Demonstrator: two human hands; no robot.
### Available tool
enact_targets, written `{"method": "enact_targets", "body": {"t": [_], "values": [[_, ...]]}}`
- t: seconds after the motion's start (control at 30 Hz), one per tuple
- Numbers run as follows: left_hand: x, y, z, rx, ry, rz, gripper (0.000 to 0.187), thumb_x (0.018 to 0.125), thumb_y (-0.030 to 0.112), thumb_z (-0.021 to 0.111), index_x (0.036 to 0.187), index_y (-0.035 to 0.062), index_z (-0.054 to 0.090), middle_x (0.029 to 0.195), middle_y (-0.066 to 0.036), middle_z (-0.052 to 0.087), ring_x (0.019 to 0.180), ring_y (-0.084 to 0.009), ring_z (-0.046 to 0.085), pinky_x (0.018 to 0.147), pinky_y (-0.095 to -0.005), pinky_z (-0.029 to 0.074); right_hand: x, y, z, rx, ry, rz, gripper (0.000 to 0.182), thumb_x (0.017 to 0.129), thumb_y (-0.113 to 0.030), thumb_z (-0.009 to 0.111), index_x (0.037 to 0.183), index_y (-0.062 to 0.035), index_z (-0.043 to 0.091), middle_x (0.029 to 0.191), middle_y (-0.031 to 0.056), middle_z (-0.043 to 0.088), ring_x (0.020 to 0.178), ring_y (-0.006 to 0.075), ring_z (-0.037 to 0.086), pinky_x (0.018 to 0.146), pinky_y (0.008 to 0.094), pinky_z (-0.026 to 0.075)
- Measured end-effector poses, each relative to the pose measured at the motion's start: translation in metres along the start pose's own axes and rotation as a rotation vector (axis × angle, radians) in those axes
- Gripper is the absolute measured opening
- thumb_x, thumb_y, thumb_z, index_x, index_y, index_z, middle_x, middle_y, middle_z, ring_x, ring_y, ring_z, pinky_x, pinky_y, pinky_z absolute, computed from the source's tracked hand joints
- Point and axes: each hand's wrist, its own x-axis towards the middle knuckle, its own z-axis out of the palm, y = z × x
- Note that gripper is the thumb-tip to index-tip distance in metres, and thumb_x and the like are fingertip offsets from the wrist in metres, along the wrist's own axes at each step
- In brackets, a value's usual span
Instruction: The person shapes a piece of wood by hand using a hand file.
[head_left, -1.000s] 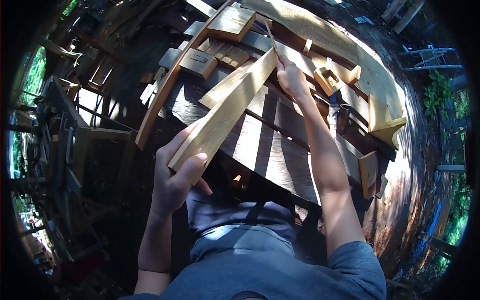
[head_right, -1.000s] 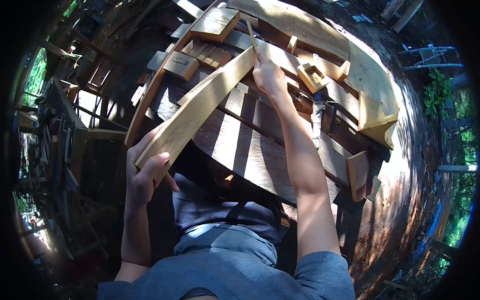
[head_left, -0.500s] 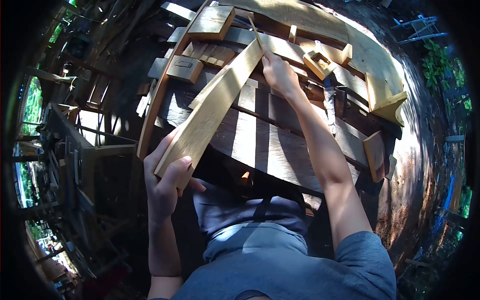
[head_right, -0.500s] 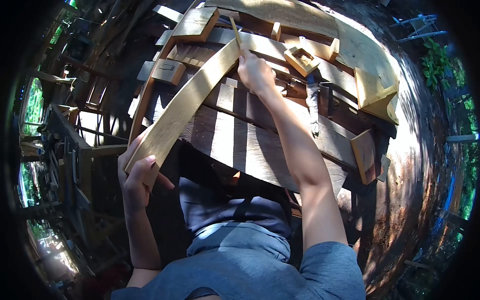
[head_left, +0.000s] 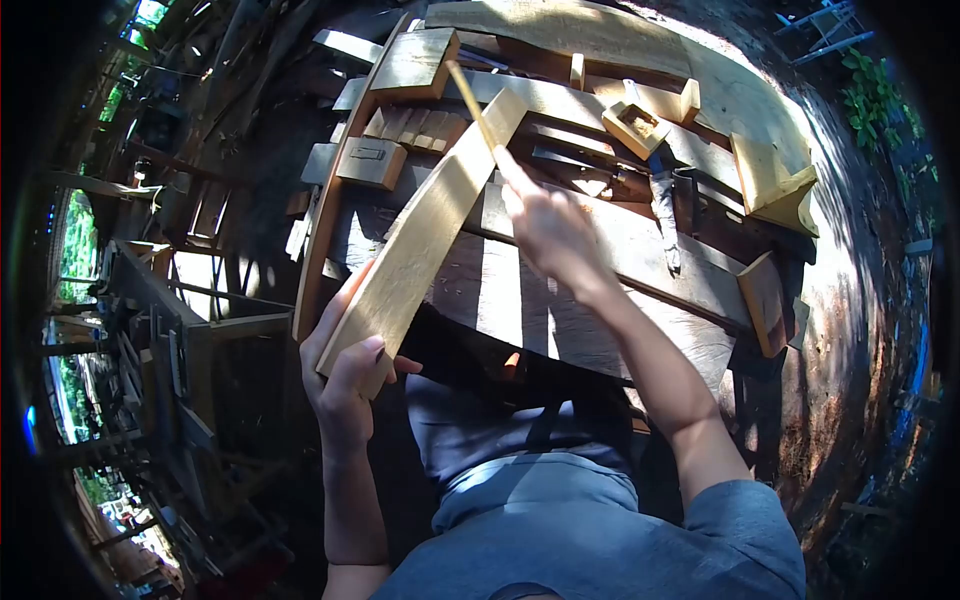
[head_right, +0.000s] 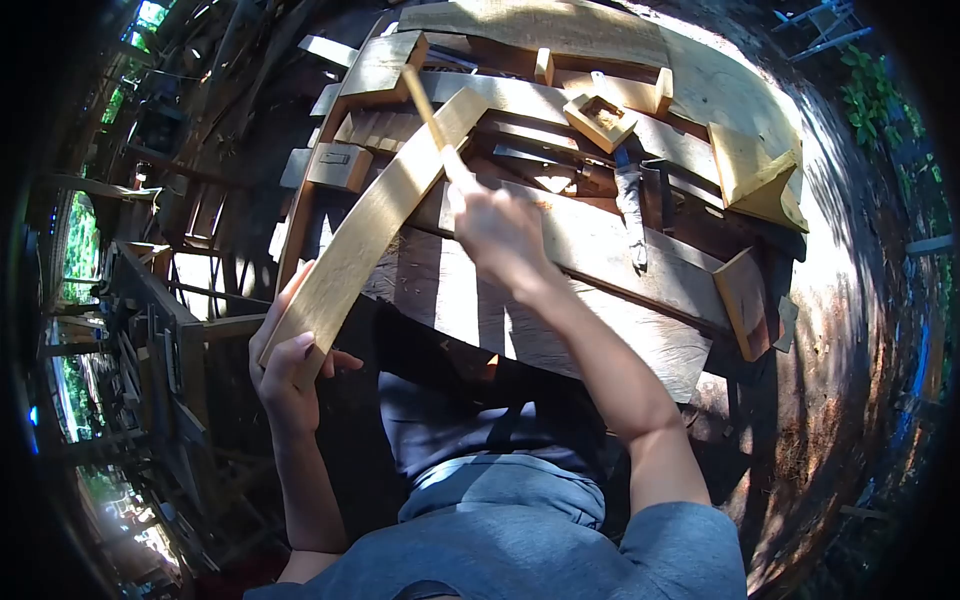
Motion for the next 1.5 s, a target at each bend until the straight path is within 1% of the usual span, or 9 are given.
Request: {"method": "enact_targets", "body": {"t": [0.37, 0.47, 0.73, 0.9, 0.97, 1.03, 1.07, 1.33, 1.5], "values": [[-0.009, 0.001, 0.009, 0.012, -0.039, 0.044, 0.065, 0.073, 0.014, 0.05, 0.134, -0.0087, 0.049, 0.088, -0.02, 0.06, 0.047, -0.0109, 0.048, 0.056, -0.0363, 0.061, 0.067, 0.054, 0.012, 0.136, 0.099, 0.01, 0.046, 0.101, -0.03, 0.037, 0.147, -0.0221, 0.037, 0.101, 0.0249, 0.067, 0.092, 0.0361, 0.067, 0.079, 0.0474, 0.054], [-0.007, -0.003, 0.009, -0.076, -0.054, 0.021, 0.065, 0.073, 0.013, 0.049, 0.134, -0.0085, 0.048, 0.088, -0.02, 0.06, 0.047, -0.0108, 0.047, 0.057, -0.0377, 0.061, -0.005, 0.005, -0.014, 0.063, -0.073, -0.001, 0.044, 0.1, -0.026, 0.041, 0.142, -0.0157, 0.044, 0.071, 0.0174, 0.067, 0.062, 0.0333, 0.067, 0.065, 0.0478, 0.054], [-0.006, -0.007, 0.005, -0.11, -0.109, 0.036, 0.061, 0.076, 0.01, 0.048, 0.134, -0.0086, 0.048, 0.09, -0.019, 0.06, 0.05, -0.0123, 0.05, 0.06, -0.0417, 0.062, 0.086, 0.064, 0.017, -0.014, 0.096, 0.04, 0.05, 0.097, -0.03, 0.041, 0.147, -0.0234, 0.037, 0.107, 0.0251, 0.067, 0.101, 0.0427, 0.064, 0.091, 0.0536, 0.049], [-0.006, -0.026, -0.007, -0.188, -0.105, 0.032, 0.066, 0.075, 0.015, 0.051, 0.136, -0.0106, 0.043, 0.092, -0.017, 0.058, 0.056, -0.0139, 0.052, 0.061, -0.047, 0.062, 0.101, 0.067, -0.009, -0.141, 0.062, 0.06, 0.044, 0.097, -0.032, 0.037, 0.128, -0.0063, 0.053, 0.109, 0.0267, 0.065, 0.101, 0.0442, 0.064, 0.089, 0.0513, 0.049], [-0.006, -0.028, -0.021, -0.264, -0.101, 0.046, 0.067, 0.075, 0.016, 0.052, 0.135, -0.0111, 0.044, 0.091, -0.017, 0.058, 0.058, -0.0156, 0.053, 0.061, -0.0485, 0.062, 0.091, 0.072, -0.028, 0.449, -0.004, 0.246, 0.038, 0.094, -0.033, 0.048, 0.114, -0.0017, 0.058, 0.095, 0.0138, 0.064, 0.076, 0.0218, 0.06, 0.077, 0.0358, 0.05], [-0.011, -0.029, -0.042, -0.269, -0.151, 0.082, 0.067, 0.074, 0.017, 0.052, 0.135, -0.0115, 0.044, 0.093, -0.018, 0.059, 0.056, -0.0167, 0.053, 0.059, -0.0472, 0.061, 0.079, 0.097, -0.023, 0.622, 0.295, -0.193, 0.033, 0.093, -0.033, 0.054, 0.108, -0.0035, 0.059, 0.09, 0.0075, 0.058, 0.071, 0.0129, 0.052, 0.069, 0.0281, 0.047], [-0.014, -0.027, -0.052, -0.29, -0.166, 0.067, 0.069, 0.074, 0.018, 0.053, 0.135, -0.0126, 0.043, 0.097, -0.02, 0.06, 0.055, -0.0168, 0.052, 0.057, -0.0457, 0.061, 0.094, 0.118, -0.025, 0.385, 0.336, -0.232, 0.041, 0.097, -0.037, 0.05, 0.118, -0.0022, 0.058, 0.1, 0.0133, 0.064, 0.07, 0.0224, 0.062, 0.067, 0.0368, 0.052], [-0.017, -0.014, -0.138, -0.471, -0.247, 0.006, 0.076, 0.078, 0.034, 0.055, 0.131, -0.0192, 0.041, 0.111, -0.028, 0.061, 0.046, -0.0212, 0.057, 0.039, -0.0403, 0.056, -0.022, 0.07, -0.081, 0.965, -0.271, 0.182, 0.053, 0.087, -0.054, 0.065, 0.125, -0.017, 0.059, 0.072, -0.009, 0.041, 0.052, 0.0008, 0.029, 0.046, 0.0196, 0.02], [0.037, -0.009, -0.119, -1.023, -0.132, 0.176, 0.069, 0.097, 0.038, 0.056, 0.146, -0.0028, 0.03, 0.149, -0.023, 0.037, 0.128, -0.0233, 0.049, 0.07, -0.0267, 0.046, -0.075, 0.04, -0.054, 1.119, -0.113, -0.072, 0.05, 0.093, -0.031, 0.063, 0.137, -0.0104, 0.051, 0.078, -0.0093, 0.048, 0.063, -0.001, 0.044, 0.054, 0.0152, 0.033]]}}
